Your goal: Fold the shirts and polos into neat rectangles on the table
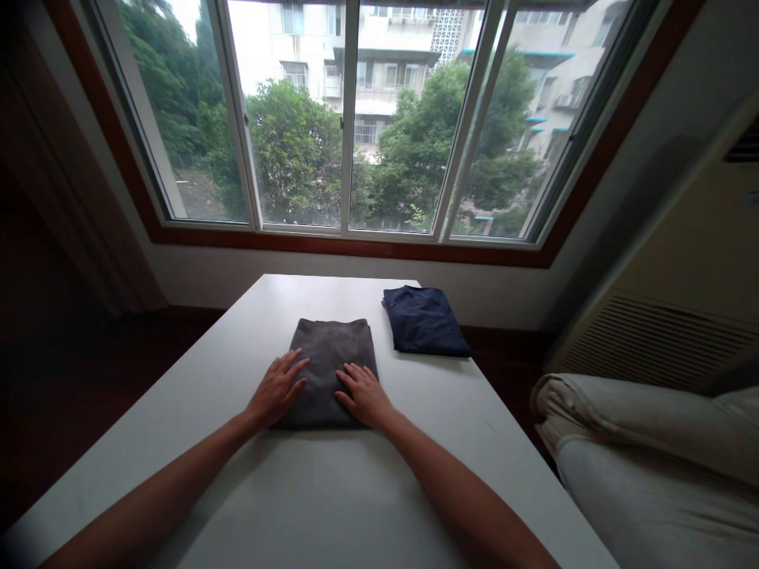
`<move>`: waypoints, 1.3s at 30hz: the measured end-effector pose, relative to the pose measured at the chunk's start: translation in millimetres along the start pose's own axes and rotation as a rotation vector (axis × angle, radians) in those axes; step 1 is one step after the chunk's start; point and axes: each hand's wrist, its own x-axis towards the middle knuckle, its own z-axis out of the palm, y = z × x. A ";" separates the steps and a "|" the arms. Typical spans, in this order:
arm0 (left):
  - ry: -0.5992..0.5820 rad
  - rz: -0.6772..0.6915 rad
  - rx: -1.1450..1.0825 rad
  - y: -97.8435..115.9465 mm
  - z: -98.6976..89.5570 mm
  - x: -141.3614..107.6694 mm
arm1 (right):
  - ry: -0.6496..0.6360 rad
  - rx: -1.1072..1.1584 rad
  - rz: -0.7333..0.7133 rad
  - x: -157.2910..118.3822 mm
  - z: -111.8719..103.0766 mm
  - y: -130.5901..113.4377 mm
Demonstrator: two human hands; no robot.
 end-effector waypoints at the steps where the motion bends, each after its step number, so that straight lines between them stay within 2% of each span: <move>1: -0.013 0.035 0.000 4.5 -1.1 -0.8 | 0.001 -0.001 0.000 0.1 0.3 -0.1; 6: -0.297 0.190 -0.031 5.8 2.8 -5.2 | -0.002 -0.001 0.002 0.2 0.7 -1.0; 8: -0.341 0.191 -0.040 0.2 5.8 -5.9 | -0.001 0.001 0.003 0.2 0.7 -1.3; 15: -0.295 0.164 -0.051 -12.0 12.4 -4.9 | -0.001 0.000 0.000 0.1 1.7 -0.2; 30: -0.323 0.007 -0.010 -23.8 3.2 1.2 | 0.001 0.003 -0.001 -0.9 -0.9 -0.8; 39: -0.290 -0.034 -0.028 -32.1 10.1 0.7 | 0.002 -0.001 0.004 -0.1 0.0 -0.4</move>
